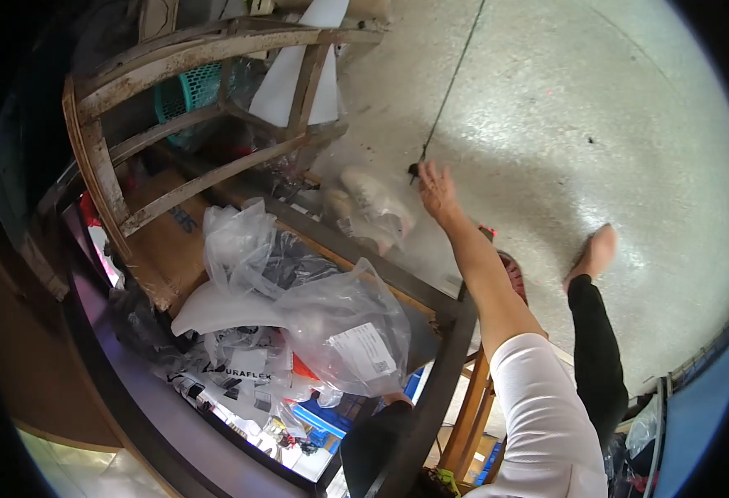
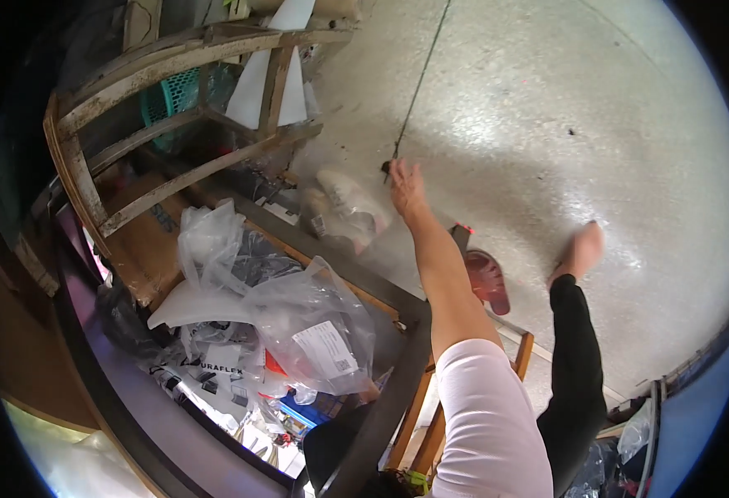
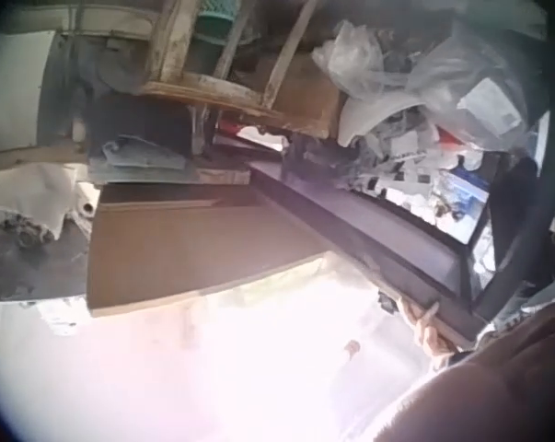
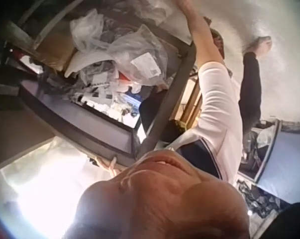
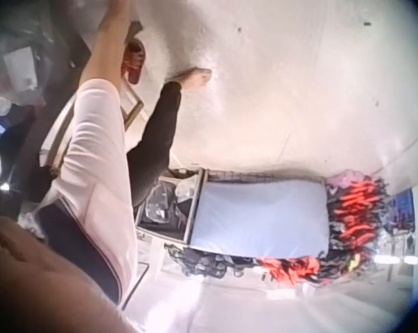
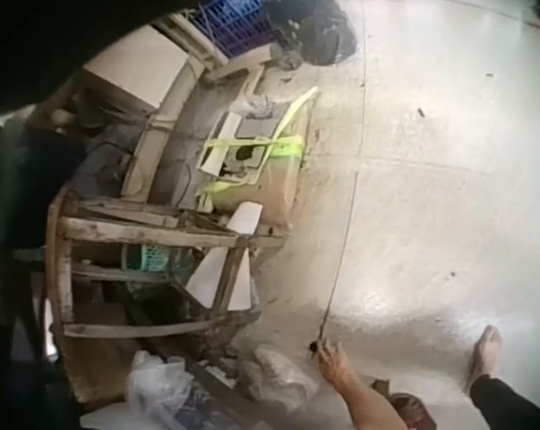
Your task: The recorder is sorting and folding small black fabric straps at a factory workstation.
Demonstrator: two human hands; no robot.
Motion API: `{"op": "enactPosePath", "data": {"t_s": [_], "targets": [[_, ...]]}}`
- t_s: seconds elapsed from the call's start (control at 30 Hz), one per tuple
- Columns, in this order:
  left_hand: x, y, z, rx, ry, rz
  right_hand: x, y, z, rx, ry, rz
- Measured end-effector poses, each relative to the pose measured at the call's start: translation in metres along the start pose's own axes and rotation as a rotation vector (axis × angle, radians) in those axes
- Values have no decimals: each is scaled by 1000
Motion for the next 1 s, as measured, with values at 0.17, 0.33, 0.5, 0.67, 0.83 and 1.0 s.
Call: {"op": "enactPosePath", "data": {"t_s": [0.17, 0.33, 0.5, 0.67, 0.83, 1.0], "targets": [[2, -5, -2, 19, -31, -93, -9, -32, 33, 23, 234, -90], [-8, 29, 60, 11, -86, 176, -76, -155, 84, 637, 672, 30], [-17, 16, 76, 250, -104, 305, -221, -338, 146, 892, 1016, 41], [4, -11, 30, 100, -365, 624, -339, -476, 179, 1100, 1436, 267], [15, -1, 40, 244, -457, 682, -423, -614, 168, 1038, 1420, 543], [-20, -83, 99, 793, -1227, 507, -545, -680, 43, 826, 1691, 699]]}}
Point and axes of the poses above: each hand's wrist, its own y-axis towards the middle knuckle, its own x-axis out of the palm, z = x × y, the point moved 5 cm from there along y, towards the middle knuckle, and after that the axes turned 15 degrees about -y, right-handed, at the moved point
